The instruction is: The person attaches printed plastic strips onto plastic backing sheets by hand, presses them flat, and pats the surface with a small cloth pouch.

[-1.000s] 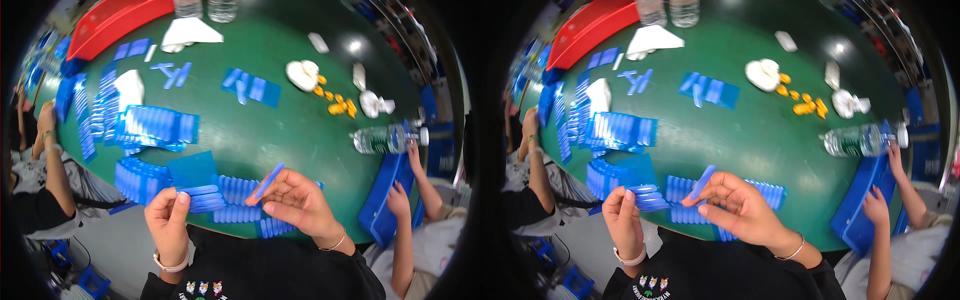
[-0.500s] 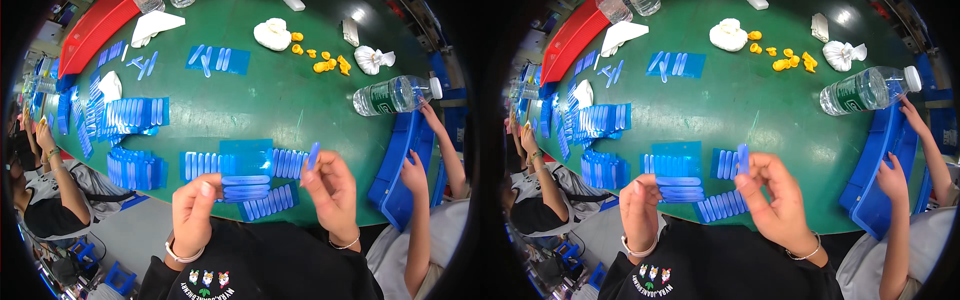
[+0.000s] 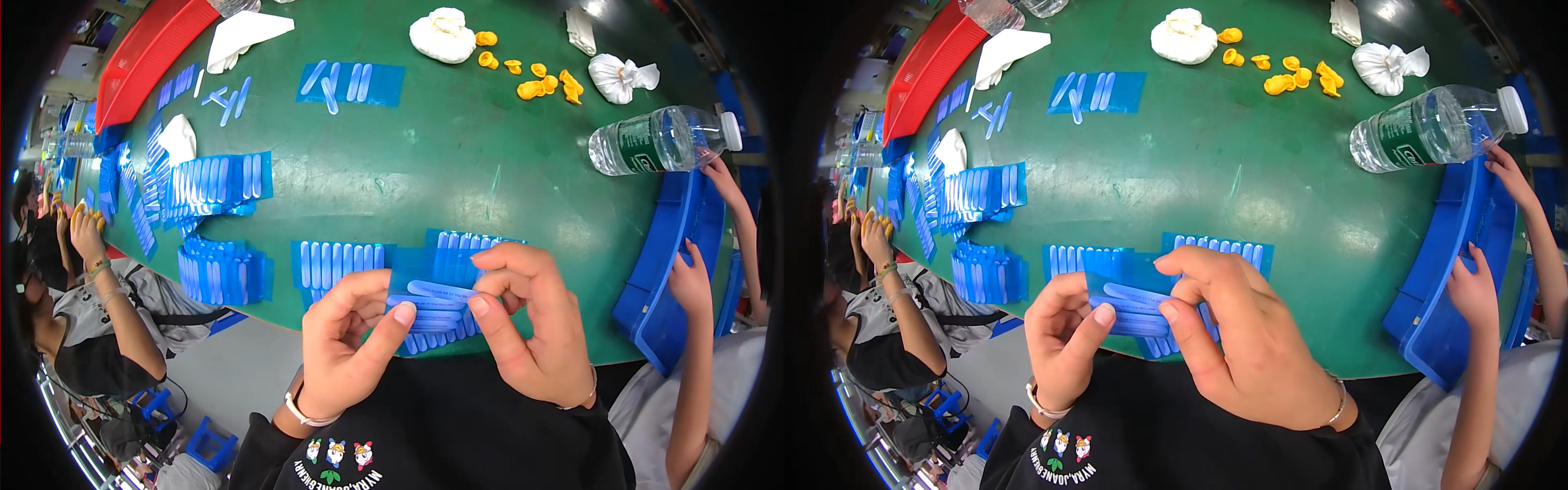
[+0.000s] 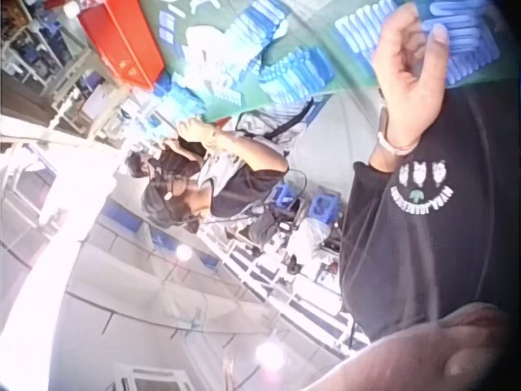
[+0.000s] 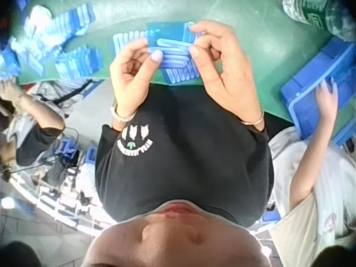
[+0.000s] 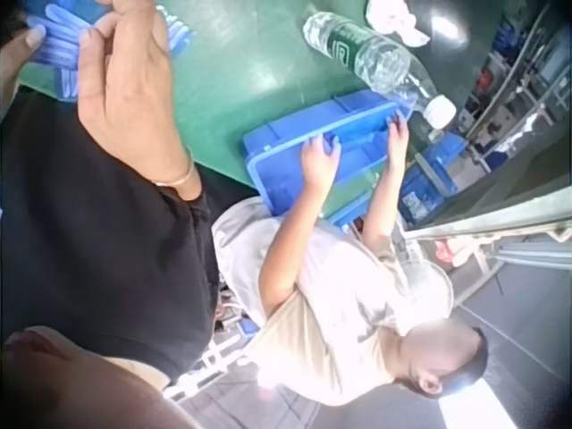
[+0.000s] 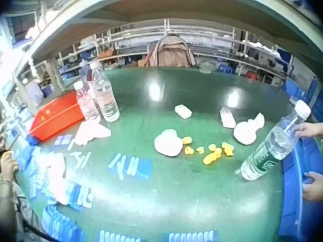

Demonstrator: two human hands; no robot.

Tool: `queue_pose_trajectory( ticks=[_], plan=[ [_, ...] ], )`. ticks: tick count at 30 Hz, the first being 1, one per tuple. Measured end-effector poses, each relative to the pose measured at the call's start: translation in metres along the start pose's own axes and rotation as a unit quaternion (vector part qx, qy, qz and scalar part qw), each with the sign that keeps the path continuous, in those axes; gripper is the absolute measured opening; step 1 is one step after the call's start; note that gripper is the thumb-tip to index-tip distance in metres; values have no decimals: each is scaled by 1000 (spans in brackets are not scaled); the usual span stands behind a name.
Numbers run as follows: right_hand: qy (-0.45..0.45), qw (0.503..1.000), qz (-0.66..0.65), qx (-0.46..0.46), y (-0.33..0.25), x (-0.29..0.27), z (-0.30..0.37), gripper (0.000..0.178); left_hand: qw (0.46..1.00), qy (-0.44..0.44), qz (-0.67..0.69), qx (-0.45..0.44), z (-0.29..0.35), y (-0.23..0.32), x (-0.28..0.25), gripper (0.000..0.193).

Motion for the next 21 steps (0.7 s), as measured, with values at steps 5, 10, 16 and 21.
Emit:
queue_pose_trajectory(
  ticks=[5, 10, 16, 21],
  plan=[
    [50, 995, 81, -23, -3, 5, 0, 30, 999, 24, 39, -3, 2, -6, 1, 23],
    [76, 982, 163, -61, -4, 8, 0, 29, 999, 32, 28, -12, 2, -7, 1, 19],
    [77, 975, 200, -60, -8, 9, -2, 27, 999, 38, 24, -3, 1, -7, 0, 10],
    [69, 967, 230, -84, -9, 9, -4, 27, 999, 33, -3, 13, 0, -7, 0, 8]
  ],
)
Point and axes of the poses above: each hand's wrist, its own z-axis away from the middle knuckle, its own x-axis out of the palm, y = z × x, the point moved 1 cm from there along -z, towards the middle knuckle, and after that the axes turned 13 degrees about z, right-handed, at the moved point
